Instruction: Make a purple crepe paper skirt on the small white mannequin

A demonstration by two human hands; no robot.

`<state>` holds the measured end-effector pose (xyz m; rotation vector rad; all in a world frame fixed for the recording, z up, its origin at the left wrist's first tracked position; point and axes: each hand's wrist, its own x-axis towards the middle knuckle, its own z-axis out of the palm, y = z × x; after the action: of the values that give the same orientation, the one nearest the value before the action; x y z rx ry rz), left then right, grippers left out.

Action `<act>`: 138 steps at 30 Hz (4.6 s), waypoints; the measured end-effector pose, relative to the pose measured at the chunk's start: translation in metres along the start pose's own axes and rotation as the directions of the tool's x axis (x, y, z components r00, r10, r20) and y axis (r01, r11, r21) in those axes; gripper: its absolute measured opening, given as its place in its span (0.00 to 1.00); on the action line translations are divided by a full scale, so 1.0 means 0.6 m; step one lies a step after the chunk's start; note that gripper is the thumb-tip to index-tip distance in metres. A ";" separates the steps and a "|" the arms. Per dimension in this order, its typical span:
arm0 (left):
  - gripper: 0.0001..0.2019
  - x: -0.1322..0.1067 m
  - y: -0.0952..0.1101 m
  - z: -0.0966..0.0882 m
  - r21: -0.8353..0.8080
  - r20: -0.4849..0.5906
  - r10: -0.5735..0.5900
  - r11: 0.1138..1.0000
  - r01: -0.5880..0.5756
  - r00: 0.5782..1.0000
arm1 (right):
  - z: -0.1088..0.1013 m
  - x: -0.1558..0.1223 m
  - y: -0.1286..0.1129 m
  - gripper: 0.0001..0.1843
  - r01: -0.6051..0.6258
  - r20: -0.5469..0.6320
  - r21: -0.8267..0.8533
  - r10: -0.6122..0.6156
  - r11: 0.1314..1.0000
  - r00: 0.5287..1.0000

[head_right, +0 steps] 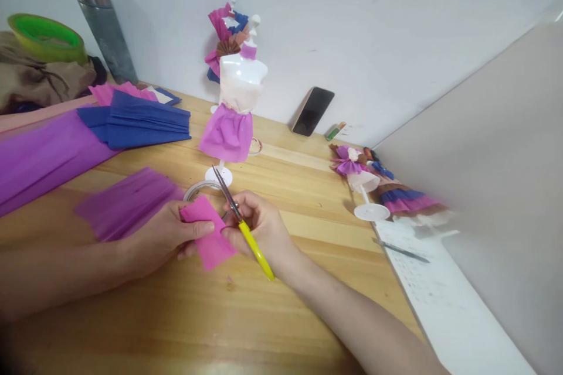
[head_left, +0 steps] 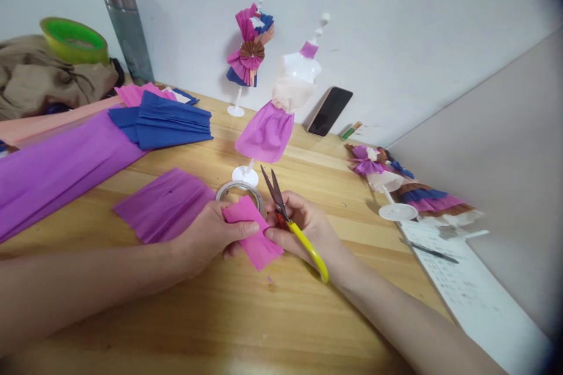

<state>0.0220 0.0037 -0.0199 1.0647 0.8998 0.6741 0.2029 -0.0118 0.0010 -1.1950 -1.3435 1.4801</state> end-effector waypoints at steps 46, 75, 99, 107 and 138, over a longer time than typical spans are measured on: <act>0.19 0.003 -0.001 -0.003 -0.030 0.105 0.041 0.999 -0.038 0.994 | 0.007 0.000 -0.002 0.20 0.017 0.032 0.000 -0.017 1.000 0.999; 0.14 -0.008 0.013 -0.008 -0.158 -0.046 -0.003 0.987 -0.004 0.999 | 0.000 -0.012 0.002 0.23 0.024 0.035 0.137 -0.029 0.990 0.999; 0.16 -0.001 0.085 -0.042 -0.396 -0.284 0.103 0.893 -0.214 0.953 | -0.027 -0.021 0.013 0.31 -0.105 0.501 0.233 -0.027 0.967 0.865; 0.16 0.002 0.081 -0.043 -0.401 -0.287 0.049 0.901 -0.166 0.957 | -0.029 -0.016 0.016 0.28 -0.108 0.473 0.287 -0.042 0.952 0.880; 0.20 0.003 0.059 -0.042 -0.268 -0.223 0.104 0.949 -0.163 0.969 | -0.017 -0.007 0.026 0.29 -0.177 0.490 0.353 -0.021 0.919 0.871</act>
<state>-0.0005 0.0288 0.0072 0.8111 0.8807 1.0117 0.2142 -0.0155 -0.0140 -0.6445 -1.2310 2.0906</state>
